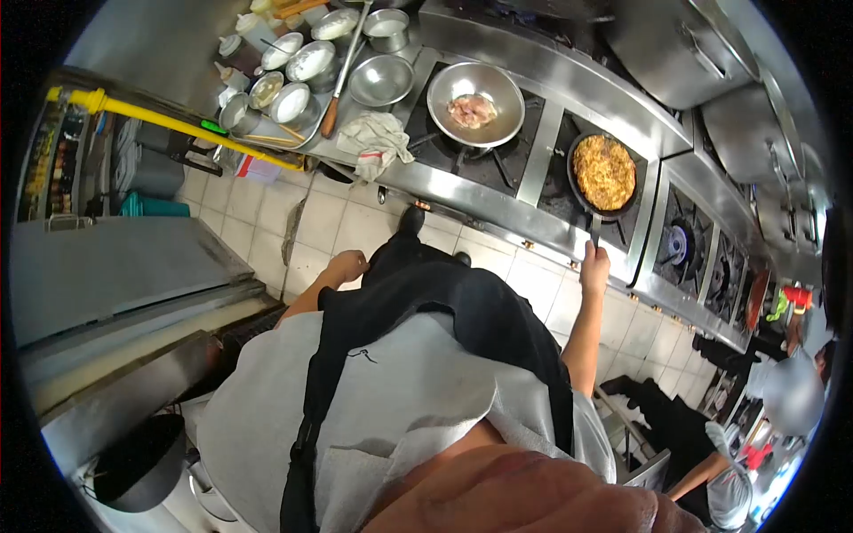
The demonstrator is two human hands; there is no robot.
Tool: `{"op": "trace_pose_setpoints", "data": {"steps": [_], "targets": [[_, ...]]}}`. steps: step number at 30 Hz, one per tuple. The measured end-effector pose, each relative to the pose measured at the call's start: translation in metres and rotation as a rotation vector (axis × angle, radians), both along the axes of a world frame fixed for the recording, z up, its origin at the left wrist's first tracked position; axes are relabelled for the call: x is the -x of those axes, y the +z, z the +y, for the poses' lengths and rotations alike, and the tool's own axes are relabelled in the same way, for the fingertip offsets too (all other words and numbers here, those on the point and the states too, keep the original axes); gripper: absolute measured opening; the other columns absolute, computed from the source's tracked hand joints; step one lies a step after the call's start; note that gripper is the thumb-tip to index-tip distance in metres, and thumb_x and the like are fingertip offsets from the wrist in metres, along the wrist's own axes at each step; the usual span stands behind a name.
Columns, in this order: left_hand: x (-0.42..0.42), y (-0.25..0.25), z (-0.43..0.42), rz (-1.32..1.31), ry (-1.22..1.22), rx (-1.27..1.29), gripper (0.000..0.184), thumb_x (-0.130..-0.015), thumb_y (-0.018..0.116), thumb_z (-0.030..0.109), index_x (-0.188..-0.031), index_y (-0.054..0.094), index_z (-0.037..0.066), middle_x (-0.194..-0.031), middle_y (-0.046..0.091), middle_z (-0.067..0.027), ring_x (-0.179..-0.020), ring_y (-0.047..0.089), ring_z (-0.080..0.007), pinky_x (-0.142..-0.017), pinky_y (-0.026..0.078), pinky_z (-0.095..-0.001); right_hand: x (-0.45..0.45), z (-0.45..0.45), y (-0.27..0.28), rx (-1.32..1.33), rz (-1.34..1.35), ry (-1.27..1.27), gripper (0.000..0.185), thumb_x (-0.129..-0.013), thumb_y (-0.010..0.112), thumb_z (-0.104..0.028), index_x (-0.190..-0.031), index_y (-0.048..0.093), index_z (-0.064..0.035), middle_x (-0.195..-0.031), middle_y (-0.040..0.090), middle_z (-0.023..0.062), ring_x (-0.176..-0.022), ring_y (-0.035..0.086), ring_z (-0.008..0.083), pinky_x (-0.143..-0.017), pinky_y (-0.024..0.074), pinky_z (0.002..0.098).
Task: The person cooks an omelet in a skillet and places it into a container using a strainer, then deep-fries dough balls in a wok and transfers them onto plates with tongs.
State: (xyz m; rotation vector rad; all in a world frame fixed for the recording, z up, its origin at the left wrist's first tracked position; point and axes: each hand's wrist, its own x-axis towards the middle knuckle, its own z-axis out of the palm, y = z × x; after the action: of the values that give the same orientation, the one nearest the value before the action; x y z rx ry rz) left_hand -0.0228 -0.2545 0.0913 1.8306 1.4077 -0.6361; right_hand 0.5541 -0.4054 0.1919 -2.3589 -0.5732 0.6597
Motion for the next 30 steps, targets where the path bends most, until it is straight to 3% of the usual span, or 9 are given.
{"op": "trace_pose_setpoints", "data": {"steps": [3, 8, 10, 12, 16, 22, 25, 28, 30], "targets": [[0.01, -0.007, -0.001, -0.044, 0.089, -0.012, 0.042, -0.085, 0.061, 0.041, -0.107, 0.07, 0.006, -0.108, 0.069, -0.021, -0.107, 0.063, -0.0386, -0.092, 0.05, -0.0455, -0.007, -0.012, -0.017, -0.07, -0.233, 0.105, 0.046, -0.097, 0.058, -0.036, -0.083, 0.06, 0.0079, -0.073, 0.064, 0.0206, -0.06, 0.063, 0.029, -0.058, 0.0504, 0.0408], [0.004, 0.012, 0.001, 0.022, -0.032, -0.015, 0.041, -0.089, 0.057, 0.036, -0.107, 0.07, 0.002, -0.111, 0.069, -0.0196, -0.105, 0.063, -0.0387, -0.089, 0.05, -0.0446, 0.005, 0.019, 0.004, -0.018, 0.05, -0.037, 0.039, -0.098, 0.056, -0.038, -0.094, 0.06, 0.0015, -0.065, 0.058, 0.0123, -0.048, 0.055, 0.0225, -0.044, 0.0461, 0.0371], [0.005, 0.005, 0.011, -0.078, -0.014, 0.0, 0.039, -0.088, 0.059, 0.036, -0.104, 0.071, 0.002, -0.106, 0.07, -0.0202, -0.102, 0.064, -0.0402, -0.088, 0.051, -0.0452, -0.015, 0.01, -0.049, -0.387, -0.251, 0.121, 0.04, -0.098, 0.058, -0.037, -0.083, 0.057, -0.0006, -0.057, 0.05, 0.0062, -0.043, 0.045, 0.0159, -0.039, 0.0384, 0.0332], [0.009, -0.019, 0.012, -0.131, 0.136, -0.021, 0.038, -0.086, 0.063, 0.037, -0.099, 0.071, 0.003, -0.098, 0.071, -0.0213, -0.097, 0.066, -0.0399, -0.085, 0.052, -0.0449, -0.006, 0.012, -0.014, -0.113, 0.257, -0.14, 0.038, -0.096, 0.06, -0.039, -0.09, 0.059, -0.0017, -0.062, 0.055, 0.0066, -0.042, 0.048, 0.0145, -0.038, 0.0403, 0.031], [-0.005, -0.013, 0.02, -0.236, 0.101, -0.019, 0.037, -0.086, 0.063, 0.036, -0.098, 0.07, 0.002, -0.088, 0.071, -0.0197, -0.084, 0.069, -0.0339, -0.078, 0.053, -0.0416, 0.0, 0.015, 0.018, -0.191, 0.395, -0.236, 0.048, -0.093, 0.063, -0.047, -0.101, 0.061, 0.0006, -0.071, 0.061, 0.0085, -0.046, 0.058, 0.0164, -0.039, 0.0428, 0.0279], [-0.008, -0.016, 0.015, -0.226, 0.068, -0.033, 0.035, -0.086, 0.062, 0.033, -0.097, 0.07, 0.001, -0.081, 0.071, -0.0187, -0.074, 0.069, -0.0309, -0.071, 0.053, -0.0398, -0.037, -0.029, 0.007, -0.382, 0.36, -0.533, 0.056, -0.097, 0.053, -0.054, -0.114, 0.058, -0.0013, -0.088, 0.064, 0.0091, -0.065, 0.067, 0.021, -0.054, 0.0528, 0.0322], [0.005, -0.023, 0.01, -0.228, 0.042, -0.054, 0.034, -0.086, 0.063, 0.032, -0.097, 0.07, 0.001, -0.079, 0.071, -0.0184, -0.07, 0.069, -0.0302, -0.068, 0.053, -0.0396, -0.054, -0.087, -0.04, -0.295, 0.259, -0.561, 0.045, -0.098, 0.052, -0.047, -0.105, 0.057, -0.002, -0.078, 0.063, 0.0075, -0.055, 0.064, 0.0198, -0.044, 0.0489, 0.0314], [0.007, -0.015, 0.008, -0.23, 0.053, -0.041, 0.035, -0.086, 0.063, 0.032, -0.098, 0.069, 0.0, -0.077, 0.07, -0.0185, -0.068, 0.069, -0.0291, -0.067, 0.053, -0.0397, -0.038, -0.159, -0.113, -0.001, 0.396, -0.543, 0.036, -0.096, 0.056, -0.042, -0.092, 0.055, -0.0066, -0.072, 0.061, 0.0075, -0.05, 0.062, 0.0185, -0.037, 0.0468, 0.0333], [0.005, -0.009, 0.005, -0.218, 0.082, 0.003, 0.035, -0.086, 0.063, 0.032, -0.098, 0.069, 0.0, -0.077, 0.07, -0.0186, -0.067, 0.069, -0.0287, -0.066, 0.053, -0.0399, -0.008, -0.205, -0.156, 0.329, 0.56, -0.437, 0.036, -0.095, 0.058, -0.041, -0.097, 0.059, -0.005, -0.069, 0.061, 0.0103, -0.048, 0.062, 0.0224, -0.039, 0.0507, 0.0378]]}}
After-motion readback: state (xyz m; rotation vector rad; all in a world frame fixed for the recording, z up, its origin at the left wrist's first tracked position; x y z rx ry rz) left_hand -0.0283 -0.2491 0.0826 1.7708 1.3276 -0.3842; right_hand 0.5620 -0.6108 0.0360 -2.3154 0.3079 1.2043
